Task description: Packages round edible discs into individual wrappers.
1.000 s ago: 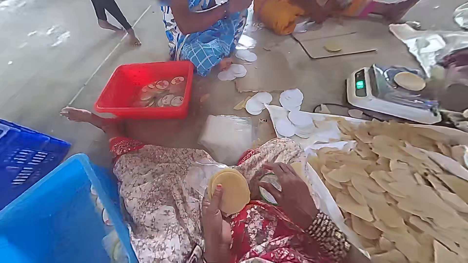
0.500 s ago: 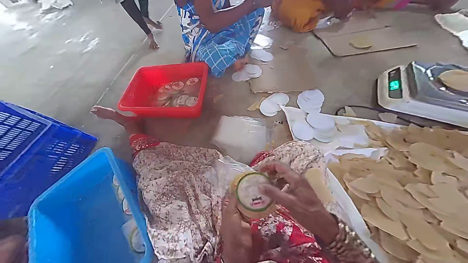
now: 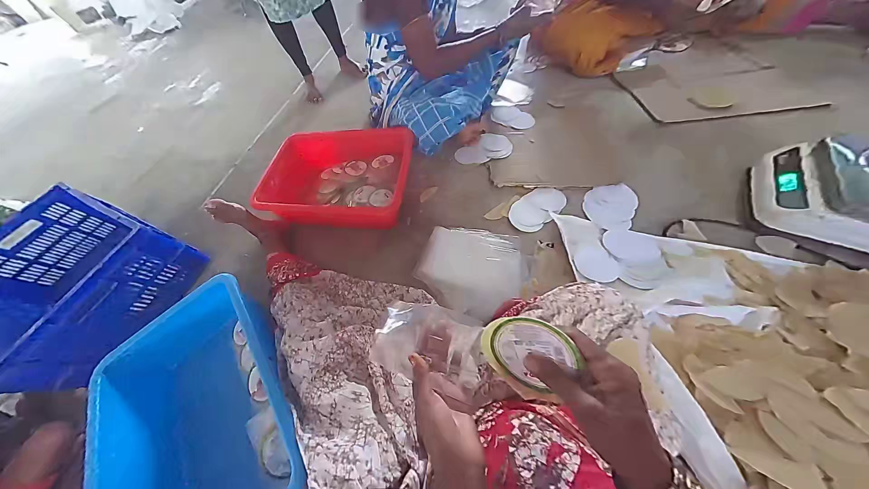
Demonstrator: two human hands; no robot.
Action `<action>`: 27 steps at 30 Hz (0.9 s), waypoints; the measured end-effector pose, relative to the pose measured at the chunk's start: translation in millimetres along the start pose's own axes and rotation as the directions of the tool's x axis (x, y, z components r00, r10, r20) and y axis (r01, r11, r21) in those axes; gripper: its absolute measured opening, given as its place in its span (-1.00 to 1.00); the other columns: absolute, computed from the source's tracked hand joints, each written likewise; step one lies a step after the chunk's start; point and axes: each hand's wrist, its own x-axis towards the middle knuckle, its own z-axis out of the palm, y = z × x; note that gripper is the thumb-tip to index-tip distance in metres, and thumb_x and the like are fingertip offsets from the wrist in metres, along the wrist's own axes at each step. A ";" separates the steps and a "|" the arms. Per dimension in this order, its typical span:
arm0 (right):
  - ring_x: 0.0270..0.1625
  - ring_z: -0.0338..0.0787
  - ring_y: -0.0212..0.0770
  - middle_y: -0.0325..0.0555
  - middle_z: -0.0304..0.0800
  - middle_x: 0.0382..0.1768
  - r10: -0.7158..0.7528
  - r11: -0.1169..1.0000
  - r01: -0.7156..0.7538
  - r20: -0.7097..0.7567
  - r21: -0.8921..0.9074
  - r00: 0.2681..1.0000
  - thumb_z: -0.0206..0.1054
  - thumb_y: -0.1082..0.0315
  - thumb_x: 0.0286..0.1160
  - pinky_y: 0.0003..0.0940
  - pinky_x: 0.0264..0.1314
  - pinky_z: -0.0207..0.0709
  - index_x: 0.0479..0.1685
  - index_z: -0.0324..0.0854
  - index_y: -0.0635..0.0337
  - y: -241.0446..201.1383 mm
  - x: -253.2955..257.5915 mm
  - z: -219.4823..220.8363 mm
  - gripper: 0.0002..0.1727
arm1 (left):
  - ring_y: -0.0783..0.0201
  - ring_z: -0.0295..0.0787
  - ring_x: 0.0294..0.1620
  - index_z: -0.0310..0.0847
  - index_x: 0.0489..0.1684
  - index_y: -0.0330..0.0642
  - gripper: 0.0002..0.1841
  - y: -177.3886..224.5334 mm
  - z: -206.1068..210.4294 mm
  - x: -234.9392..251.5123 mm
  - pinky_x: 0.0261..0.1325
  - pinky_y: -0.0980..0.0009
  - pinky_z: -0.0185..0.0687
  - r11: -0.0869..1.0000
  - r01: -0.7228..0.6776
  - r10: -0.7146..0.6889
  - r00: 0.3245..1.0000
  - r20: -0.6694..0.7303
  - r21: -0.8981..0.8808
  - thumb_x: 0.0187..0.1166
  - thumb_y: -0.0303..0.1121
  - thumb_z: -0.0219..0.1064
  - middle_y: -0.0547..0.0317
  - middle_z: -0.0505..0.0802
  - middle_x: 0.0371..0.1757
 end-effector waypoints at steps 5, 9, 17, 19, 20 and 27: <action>-0.08 0.87 -0.56 -0.32 0.93 -0.11 -0.233 0.957 0.259 0.190 -0.128 0.954 0.41 0.08 0.57 -0.50 -0.01 0.80 0.13 0.77 0.06 21.2 -17.2 20.3 -0.67 | 0.15 0.81 0.30 0.46 0.53 -0.12 -0.48 -12.6 -8.3 1.0 0.29 0.20 0.74 0.972 0.210 -0.193 0.969 0.154 -0.103 0.90 -0.06 -0.25 0.07 0.83 0.32; -0.17 0.85 -0.61 -0.40 0.91 -0.21 -0.237 0.969 0.244 0.157 -0.028 0.959 0.44 0.20 0.51 -0.64 -0.10 0.78 -0.02 0.73 0.04 20.6 -8.6 21.4 -0.80 | 0.16 0.77 0.36 0.41 0.57 -0.09 -0.43 -15.1 -7.4 6.0 0.39 0.21 0.68 0.956 0.248 -0.208 0.950 0.232 -0.159 0.91 -0.03 -0.39 0.12 0.83 0.32; -0.21 0.86 -0.58 -0.34 0.91 -0.20 -0.219 0.974 0.226 0.140 -0.031 0.966 0.41 0.19 0.53 -0.57 -0.14 0.80 0.00 0.75 0.11 34.6 6.4 30.2 -0.77 | 0.16 0.84 0.24 0.42 0.55 -0.06 -0.36 -17.3 9.6 16.9 0.22 0.23 0.77 0.939 0.327 -0.299 0.930 0.214 -0.110 0.89 0.04 -0.47 0.10 0.84 0.28; -0.06 0.86 -0.55 -0.34 0.91 -0.11 -0.340 0.934 0.347 0.096 -0.080 0.936 0.37 0.19 0.60 -0.58 0.03 0.79 0.00 0.76 0.08 36.3 21.1 23.5 -0.79 | 0.12 0.86 0.15 0.51 0.44 -0.11 -0.42 -12.7 13.3 24.2 0.09 0.19 0.82 0.938 0.332 -0.322 0.941 0.107 -0.101 0.91 -0.03 -0.40 0.06 0.86 0.19; 0.05 0.83 -0.49 -0.31 0.89 -0.05 -0.423 0.891 0.434 0.103 -0.134 0.900 0.30 0.17 0.67 -0.54 0.14 0.76 0.01 0.77 0.04 38.7 28.9 19.6 -0.79 | 0.08 0.89 0.07 0.55 0.40 -0.15 -0.45 -10.0 14.1 27.8 0.01 0.15 0.84 0.935 0.348 -0.345 0.937 0.047 -0.077 0.92 -0.06 -0.32 0.02 0.87 0.11; 0.51 0.62 -0.16 -0.39 0.88 0.09 -0.541 0.584 0.747 0.534 -0.318 0.650 0.33 0.14 0.57 0.03 0.79 0.14 -0.08 0.82 -0.19 61.9 50.0 11.9 -0.84 | 0.09 0.87 0.14 0.50 0.54 -0.15 -0.56 3.6 8.9 47.8 0.19 0.14 0.81 0.886 0.403 -0.444 0.880 0.169 0.227 0.86 -0.25 -0.12 -0.02 0.86 0.20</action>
